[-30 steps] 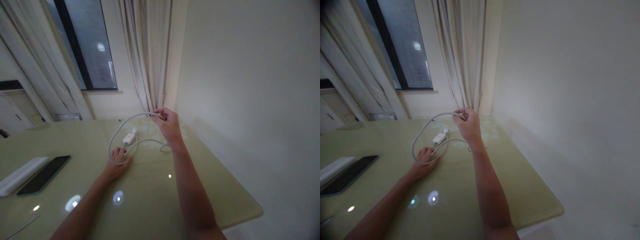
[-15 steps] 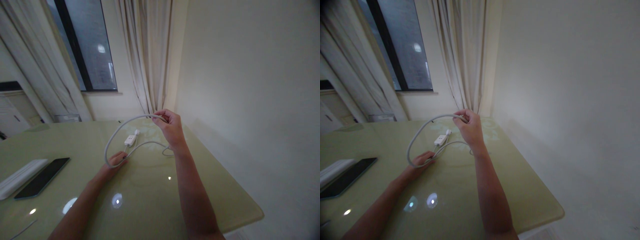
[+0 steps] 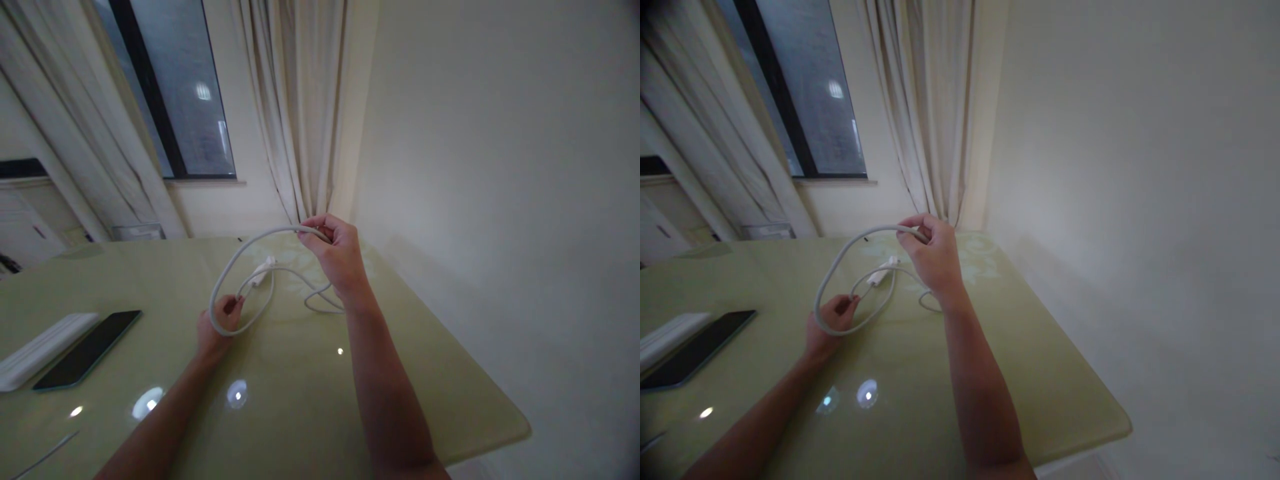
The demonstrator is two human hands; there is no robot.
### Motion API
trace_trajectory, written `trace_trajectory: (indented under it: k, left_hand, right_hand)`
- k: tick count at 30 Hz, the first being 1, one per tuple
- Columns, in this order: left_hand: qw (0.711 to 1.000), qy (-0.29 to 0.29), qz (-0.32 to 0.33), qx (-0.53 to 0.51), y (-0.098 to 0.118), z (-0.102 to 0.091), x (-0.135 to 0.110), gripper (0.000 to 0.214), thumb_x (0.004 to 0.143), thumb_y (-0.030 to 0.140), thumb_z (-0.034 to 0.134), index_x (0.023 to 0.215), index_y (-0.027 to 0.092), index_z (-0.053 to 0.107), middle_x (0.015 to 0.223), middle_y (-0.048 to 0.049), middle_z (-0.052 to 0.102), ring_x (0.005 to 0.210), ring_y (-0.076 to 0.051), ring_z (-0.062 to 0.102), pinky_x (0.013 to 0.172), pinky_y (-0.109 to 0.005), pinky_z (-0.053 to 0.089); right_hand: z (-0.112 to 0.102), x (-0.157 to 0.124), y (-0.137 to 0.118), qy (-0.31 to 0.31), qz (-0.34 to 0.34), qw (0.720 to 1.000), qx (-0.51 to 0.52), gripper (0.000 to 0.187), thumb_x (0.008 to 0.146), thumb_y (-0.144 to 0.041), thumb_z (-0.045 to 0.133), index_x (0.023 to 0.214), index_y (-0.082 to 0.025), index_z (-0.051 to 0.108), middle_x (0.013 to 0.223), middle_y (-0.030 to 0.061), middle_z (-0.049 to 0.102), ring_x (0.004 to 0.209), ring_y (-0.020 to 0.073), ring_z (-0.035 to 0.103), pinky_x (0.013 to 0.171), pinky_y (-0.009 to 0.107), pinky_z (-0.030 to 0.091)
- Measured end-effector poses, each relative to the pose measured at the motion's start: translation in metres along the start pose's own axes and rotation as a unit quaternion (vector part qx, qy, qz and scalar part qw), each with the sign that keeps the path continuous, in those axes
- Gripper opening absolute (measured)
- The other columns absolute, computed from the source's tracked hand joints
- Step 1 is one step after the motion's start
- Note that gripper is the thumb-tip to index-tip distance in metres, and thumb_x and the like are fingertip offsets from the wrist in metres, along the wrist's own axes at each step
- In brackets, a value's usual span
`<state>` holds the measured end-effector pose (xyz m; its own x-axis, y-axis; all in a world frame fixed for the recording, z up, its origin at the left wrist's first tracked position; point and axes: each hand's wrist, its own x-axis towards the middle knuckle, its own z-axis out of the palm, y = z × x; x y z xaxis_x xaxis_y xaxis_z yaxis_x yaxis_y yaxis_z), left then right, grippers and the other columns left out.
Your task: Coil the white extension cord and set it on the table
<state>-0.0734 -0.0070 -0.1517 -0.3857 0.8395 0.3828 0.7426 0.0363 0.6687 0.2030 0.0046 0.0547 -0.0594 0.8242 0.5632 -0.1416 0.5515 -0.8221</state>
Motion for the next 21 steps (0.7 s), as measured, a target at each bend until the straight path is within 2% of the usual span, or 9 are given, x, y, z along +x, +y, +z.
trace_trajectory:
  k: [6,14,18,21]
  left_hand:
    - [0.998,-0.044,0.005,-0.045,0.002,0.011,-0.001,0.042,0.090,0.060,0.057,0.089,0.021,0.073,0.089,-0.0110,0.081,0.082,-0.027,0.077,0.076,-0.037,0.056]
    - [0.999,-0.039,0.008,0.024,0.016,0.029,0.022,0.032,0.089,0.050,0.056,0.078,0.023,0.067,0.075,-0.0102,0.075,0.073,-0.028,0.071,0.065,-0.036,0.048]
    - [0.996,-0.070,0.026,0.047,0.016,0.038,0.026,0.028,0.089,0.046,0.057,0.079,0.022,0.068,0.078,-0.0096,0.076,0.075,-0.028,0.072,0.068,-0.035,0.048]
    - [0.991,-0.109,0.056,0.050,0.010,0.039,0.025,0.028,0.092,0.043,0.054,0.088,0.022,0.072,0.087,-0.0101,0.080,0.084,-0.028,0.075,0.077,-0.036,0.053]
  right_hand:
    - [0.000,0.002,0.001,0.003,-0.009,1.000,-0.007,0.007,0.082,-0.027,0.076,0.086,-0.022,0.075,0.075,-0.0002,0.070,0.067,0.0132,0.059,0.058,0.026,0.041]
    - [0.003,0.001,0.001,0.004,0.007,1.000,-0.015,0.010,0.080,-0.028,0.076,0.087,-0.021,0.075,0.070,-0.0018,0.066,0.061,0.0113,0.053,0.055,0.025,0.037]
    - [0.003,0.002,0.003,-0.001,0.009,1.000,-0.023,0.013,0.078,-0.029,0.076,0.087,-0.020,0.075,0.067,-0.0026,0.065,0.060,0.0107,0.052,0.055,0.024,0.036]
    - [0.004,0.002,0.004,-0.002,0.014,1.000,-0.019,0.014,0.078,-0.030,0.076,0.088,-0.020,0.075,0.067,-0.0030,0.065,0.058,0.0101,0.051,0.053,0.024,0.034]
